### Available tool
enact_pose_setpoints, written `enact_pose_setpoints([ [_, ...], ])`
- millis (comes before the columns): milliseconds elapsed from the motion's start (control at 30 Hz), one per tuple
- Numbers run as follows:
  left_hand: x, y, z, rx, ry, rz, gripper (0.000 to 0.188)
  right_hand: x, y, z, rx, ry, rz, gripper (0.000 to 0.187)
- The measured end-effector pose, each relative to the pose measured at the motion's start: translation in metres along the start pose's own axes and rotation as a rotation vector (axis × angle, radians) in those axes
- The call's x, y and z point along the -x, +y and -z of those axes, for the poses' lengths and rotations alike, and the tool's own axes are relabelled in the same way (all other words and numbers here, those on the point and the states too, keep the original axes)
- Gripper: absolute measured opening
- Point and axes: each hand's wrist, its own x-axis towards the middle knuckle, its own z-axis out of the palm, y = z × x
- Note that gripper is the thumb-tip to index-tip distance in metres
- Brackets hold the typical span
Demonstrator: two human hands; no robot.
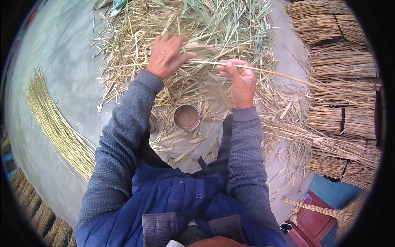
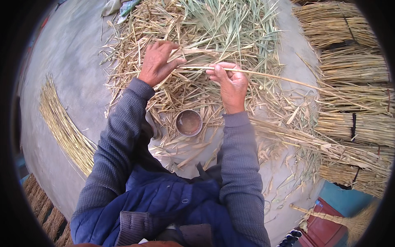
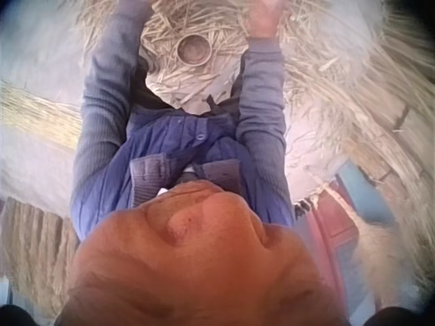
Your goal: The person sits on the floor and repeatedly strips thin fibers from long dried straw stalks by hand. They hold each stalk with both hands, pull off the fibers, and drop the processed stalks onto a pile on the floor.
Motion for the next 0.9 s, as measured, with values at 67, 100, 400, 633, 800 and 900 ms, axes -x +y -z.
enact_pose_setpoints([
  [67,0.004,0.011,-0.014,0.176,0.028,-0.261,0.031,-0.002,0.008,-0.007,-0.031,0.000,-0.022,0.026],
  [100,0.003,0.021,-0.014,0.151,-0.014,-0.306,0.023,0.002,0.003,-0.003,-0.049,0.030,-0.050,0.027],
  [400,0.019,-0.064,0.022,-0.137,-0.263,0.086,0.015,-0.011,-0.036,0.073,-0.085,0.355,-0.084,0.025],
  [633,-0.001,0.034,-0.013,0.587,-0.121,-0.032,0.025,0.000,-0.001,0.011,-0.186,-0.003,-0.046,0.027],
  [800,-0.005,0.006,0.008,0.447,-0.372,0.242,0.028,-0.006,-0.021,0.030,-0.018,0.205,-0.142,0.028],
  [900,-0.001,0.016,-0.002,0.626,-0.245,0.163,0.029,-0.003,-0.012,0.017,-0.061,0.118,-0.120,0.027],
])
